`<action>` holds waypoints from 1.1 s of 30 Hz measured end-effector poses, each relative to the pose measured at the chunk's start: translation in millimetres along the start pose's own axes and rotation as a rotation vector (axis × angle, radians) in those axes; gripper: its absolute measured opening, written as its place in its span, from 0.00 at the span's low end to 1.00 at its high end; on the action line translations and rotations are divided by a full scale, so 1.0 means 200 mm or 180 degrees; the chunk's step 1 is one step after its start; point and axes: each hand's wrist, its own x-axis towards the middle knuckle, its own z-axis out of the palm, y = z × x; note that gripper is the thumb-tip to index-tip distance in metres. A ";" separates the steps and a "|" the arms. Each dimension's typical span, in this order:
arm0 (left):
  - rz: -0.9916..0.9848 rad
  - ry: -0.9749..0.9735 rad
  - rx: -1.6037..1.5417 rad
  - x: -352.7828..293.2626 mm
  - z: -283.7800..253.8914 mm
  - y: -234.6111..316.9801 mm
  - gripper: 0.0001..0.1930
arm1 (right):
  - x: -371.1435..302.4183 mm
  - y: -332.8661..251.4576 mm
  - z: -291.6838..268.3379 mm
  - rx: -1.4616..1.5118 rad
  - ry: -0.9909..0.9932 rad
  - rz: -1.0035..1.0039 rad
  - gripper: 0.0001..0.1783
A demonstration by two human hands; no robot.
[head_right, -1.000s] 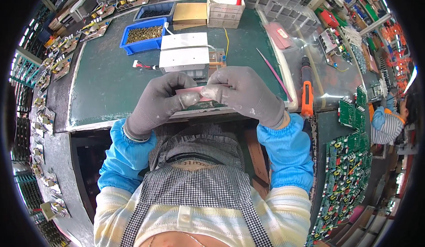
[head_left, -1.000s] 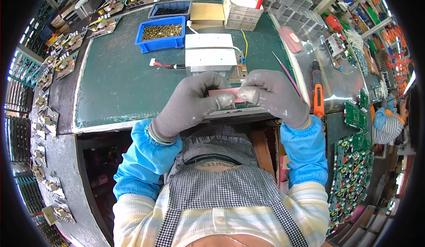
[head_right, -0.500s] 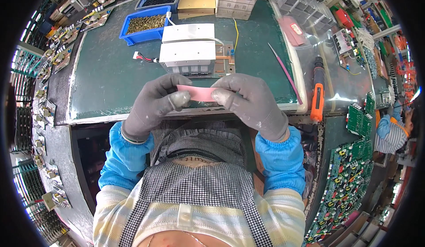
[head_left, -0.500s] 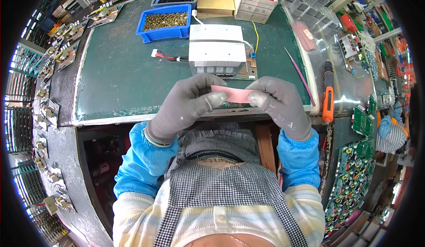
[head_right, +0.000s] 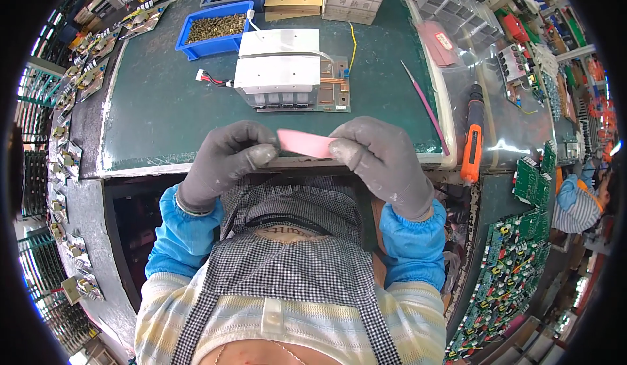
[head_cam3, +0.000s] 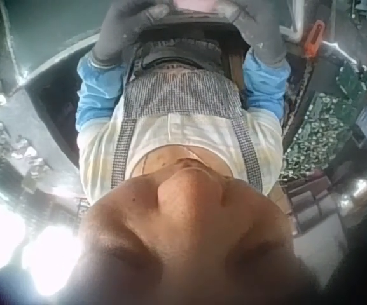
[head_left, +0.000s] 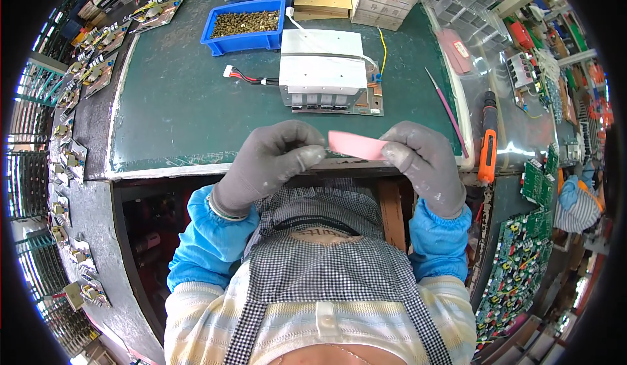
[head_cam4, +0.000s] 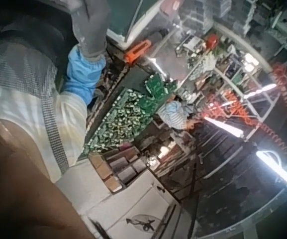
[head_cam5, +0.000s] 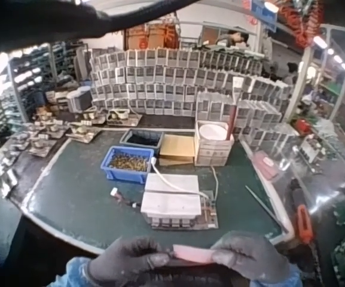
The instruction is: Assembling an electronic component by screwing a PCB onto a heatsink, applying thermal compound, adding insulating sheets, and mounting a second board.
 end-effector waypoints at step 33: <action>0.1862 0.2669 0.2207 0.15 0.04 -0.12 0.11 | 0.26 0.11 0.39 -0.2035 0.2327 -0.1689 0.15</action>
